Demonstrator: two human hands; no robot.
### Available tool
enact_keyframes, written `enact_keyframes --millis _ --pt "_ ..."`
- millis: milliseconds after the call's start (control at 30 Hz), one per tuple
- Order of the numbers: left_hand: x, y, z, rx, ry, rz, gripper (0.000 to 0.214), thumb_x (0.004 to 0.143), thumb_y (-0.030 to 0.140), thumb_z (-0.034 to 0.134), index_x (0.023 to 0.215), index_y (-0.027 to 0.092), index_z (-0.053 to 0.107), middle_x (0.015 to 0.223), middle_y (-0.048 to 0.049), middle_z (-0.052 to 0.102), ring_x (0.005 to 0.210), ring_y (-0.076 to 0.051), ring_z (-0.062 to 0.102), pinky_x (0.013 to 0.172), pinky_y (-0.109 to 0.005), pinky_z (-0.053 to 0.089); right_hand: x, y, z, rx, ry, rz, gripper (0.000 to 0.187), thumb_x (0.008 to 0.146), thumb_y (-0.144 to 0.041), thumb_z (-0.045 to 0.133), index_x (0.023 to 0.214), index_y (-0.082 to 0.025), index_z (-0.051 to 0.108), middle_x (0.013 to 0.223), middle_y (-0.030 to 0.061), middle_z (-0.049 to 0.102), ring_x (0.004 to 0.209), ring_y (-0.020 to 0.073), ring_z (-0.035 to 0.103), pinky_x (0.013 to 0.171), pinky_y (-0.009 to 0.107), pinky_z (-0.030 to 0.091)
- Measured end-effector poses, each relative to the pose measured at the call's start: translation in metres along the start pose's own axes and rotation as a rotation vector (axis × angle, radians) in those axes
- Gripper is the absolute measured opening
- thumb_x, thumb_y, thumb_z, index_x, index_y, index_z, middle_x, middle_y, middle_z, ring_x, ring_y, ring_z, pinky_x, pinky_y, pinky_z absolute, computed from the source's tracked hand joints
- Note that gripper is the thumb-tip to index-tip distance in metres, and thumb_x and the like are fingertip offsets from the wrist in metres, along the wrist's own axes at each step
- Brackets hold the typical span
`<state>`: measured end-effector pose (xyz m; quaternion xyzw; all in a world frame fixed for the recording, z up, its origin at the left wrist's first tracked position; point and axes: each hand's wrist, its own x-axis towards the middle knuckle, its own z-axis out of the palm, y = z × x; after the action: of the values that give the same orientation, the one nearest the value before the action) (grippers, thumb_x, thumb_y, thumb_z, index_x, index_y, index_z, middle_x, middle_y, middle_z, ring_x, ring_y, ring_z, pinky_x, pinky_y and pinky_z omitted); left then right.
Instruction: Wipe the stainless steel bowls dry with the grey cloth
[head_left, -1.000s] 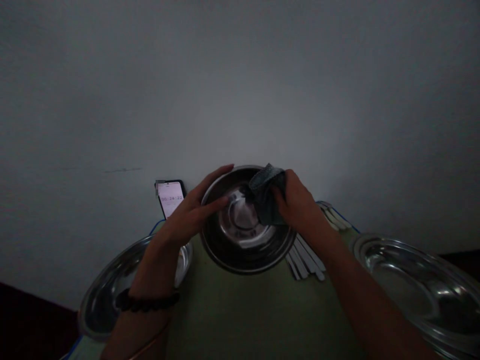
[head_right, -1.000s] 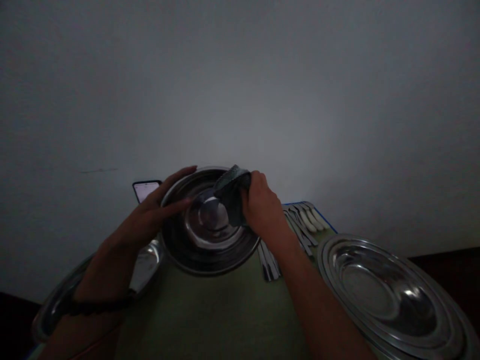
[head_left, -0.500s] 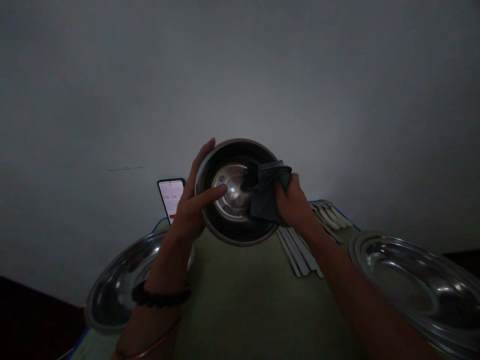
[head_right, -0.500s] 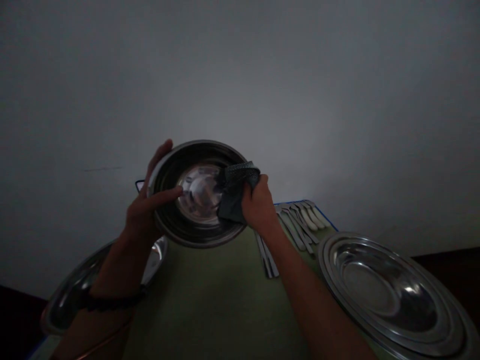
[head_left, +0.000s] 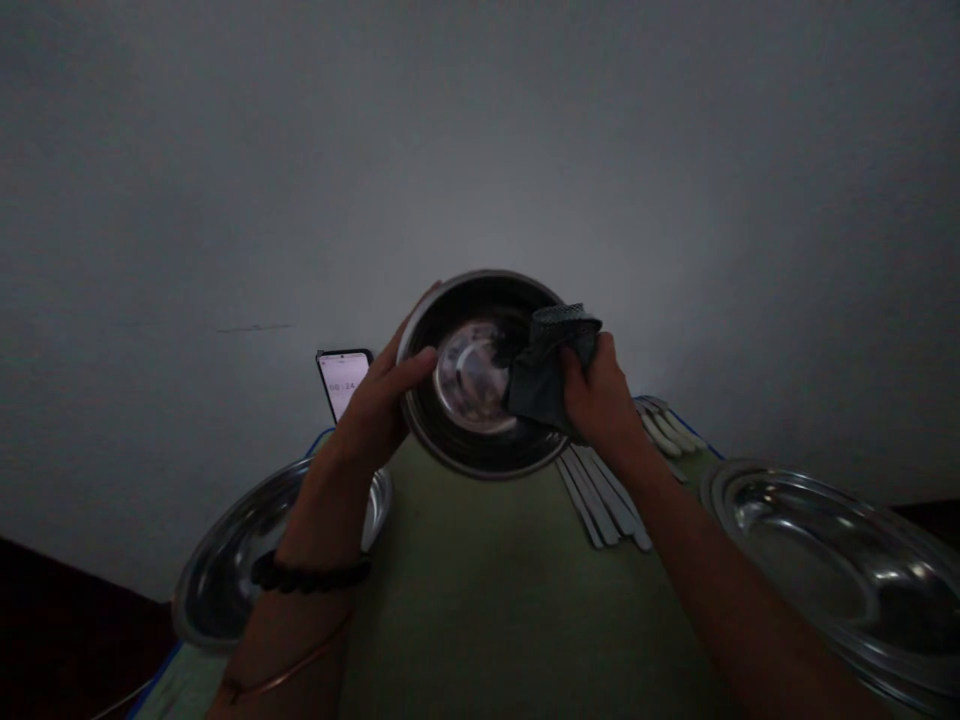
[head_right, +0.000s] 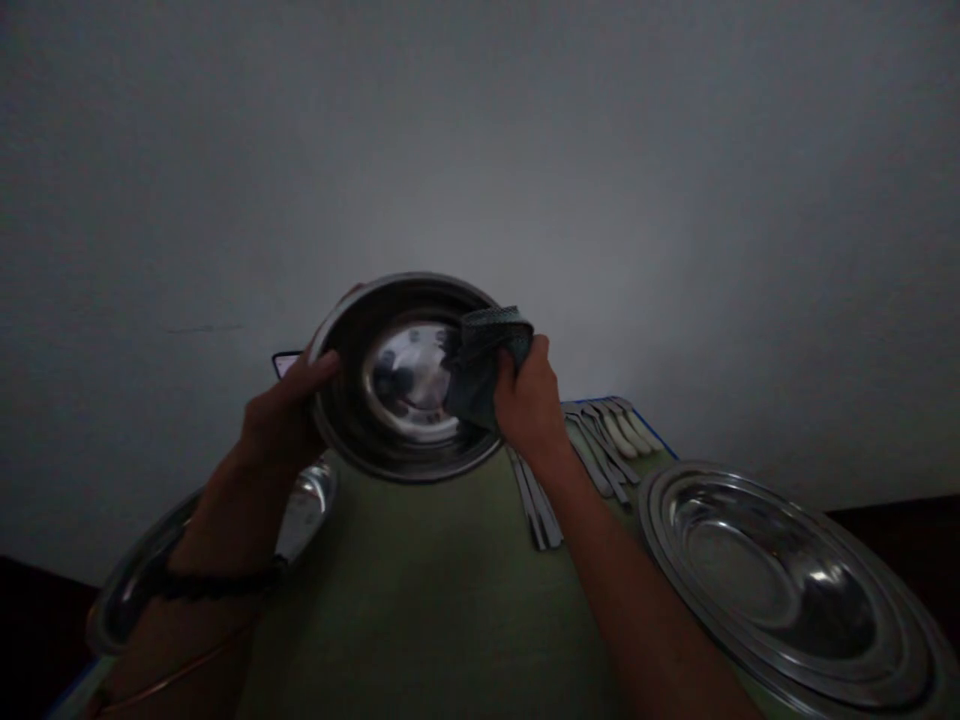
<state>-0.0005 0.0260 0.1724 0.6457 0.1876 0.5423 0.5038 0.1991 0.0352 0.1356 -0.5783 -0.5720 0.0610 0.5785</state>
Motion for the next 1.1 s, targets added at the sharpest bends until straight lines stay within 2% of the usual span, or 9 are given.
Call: enact_keyframes --millis 100,200,400,567,667,767,867,967,1100 --pt "0.003 -0.006 -0.004 0.146 0.049 0.099 0.09 0.076 0.023 0.071 0.149 0.039 0.022 0.148 0.0015 0.046 0.138 -0.028 0.038 0.114 -0.045 0.031 0.001 -0.001 -0.001 -0.032 0.024 0.09 0.014 0.088 -0.035 0.039 0.086 -0.025 0.029 0.084 0.0102 0.06 0.077 0.0276 0.059 0.066 0.038 0.041" --pt "0.003 -0.006 -0.008 0.257 0.091 0.134 0.08 0.078 0.022 0.07 0.146 0.04 0.03 0.146 0.0025 0.049 0.137 -0.027 0.039 0.116 -0.045 0.028 0.002 -0.003 -0.005 -0.118 -0.039 0.029 0.012 0.088 -0.034 0.039 0.087 -0.025 0.031 0.086 0.0115 0.06 0.077 0.0282 0.059 0.065 0.038 0.04" --pt "-0.004 0.0 -0.016 0.244 -0.156 -0.157 0.063 0.076 0.02 0.071 0.134 0.036 0.052 0.129 -0.0004 0.065 0.125 -0.031 0.053 0.109 -0.044 0.039 -0.004 -0.01 -0.013 -0.3 -0.243 -0.304 0.011 0.09 -0.031 0.039 0.093 -0.021 0.041 0.094 0.0129 0.059 0.08 0.0274 0.059 0.066 0.037 0.042" --pt "-0.008 0.005 -0.015 0.285 -0.212 -0.28 0.053 0.077 0.023 0.071 0.128 0.034 0.06 0.13 -0.0003 0.064 0.125 -0.029 0.054 0.11 -0.039 0.038 -0.007 -0.015 -0.014 -0.308 -0.424 -0.421 0.006 0.09 -0.028 0.041 0.091 -0.022 0.042 0.095 0.0098 0.06 0.08 0.0235 0.058 0.067 0.034 0.043" --pt "-0.006 0.005 -0.011 0.169 -0.112 -0.227 0.059 0.08 0.031 0.067 0.137 0.034 0.051 0.124 -0.0021 0.067 0.117 -0.029 0.06 0.104 -0.042 0.045 -0.003 -0.011 -0.011 -0.197 -0.287 -0.356 0.008 0.089 -0.031 0.042 0.088 -0.023 0.039 0.092 0.0097 0.061 0.08 0.024 0.058 0.068 0.035 0.042" --pt "-0.003 0.001 -0.003 0.028 0.04 -0.04 0.072 0.076 0.035 0.068 0.143 0.035 0.041 0.116 -0.002 0.07 0.105 -0.028 0.066 0.092 -0.043 0.053 0.001 -0.005 -0.007 -0.094 -0.05 -0.093 0.013 0.089 -0.036 0.041 0.087 -0.025 0.036 0.085 0.009 0.061 0.078 0.0253 0.058 0.066 0.035 0.041" --pt "-0.002 -0.004 0.006 0.04 0.186 0.032 0.075 0.068 0.027 0.075 0.138 0.032 0.048 0.111 -0.002 0.071 0.099 -0.027 0.068 0.084 -0.039 0.057 0.002 -0.003 -0.003 -0.048 0.043 0.081 0.015 0.089 -0.039 0.039 0.088 -0.025 0.035 0.084 0.0104 0.061 0.078 0.0277 0.06 0.065 0.036 0.041" --pt "-0.004 -0.005 0.007 0.081 0.246 -0.036 0.058 0.064 0.023 0.078 0.12 0.024 0.063 0.102 -0.0023 0.073 0.093 -0.026 0.069 0.079 -0.036 0.058 0.001 -0.003 -0.003 -0.066 0.019 0.043 0.016 0.088 -0.04 0.038 0.09 -0.024 0.036 0.084 0.0111 0.061 0.077 0.0294 0.06 0.064 0.037 0.04" --pt "-0.008 0.001 -0.007 0.089 0.119 -0.252 0.043 0.062 0.021 0.076 0.104 0.018 0.069 0.088 -0.0042 0.075 0.08 -0.026 0.071 0.066 -0.033 0.058 0.0 -0.004 -0.011 -0.146 -0.081 -0.169 0.014 0.089 -0.038 0.038 0.089 -0.025 0.037 0.083 0.0095 0.06 0.073 0.027 0.058 0.062 0.036 0.039"
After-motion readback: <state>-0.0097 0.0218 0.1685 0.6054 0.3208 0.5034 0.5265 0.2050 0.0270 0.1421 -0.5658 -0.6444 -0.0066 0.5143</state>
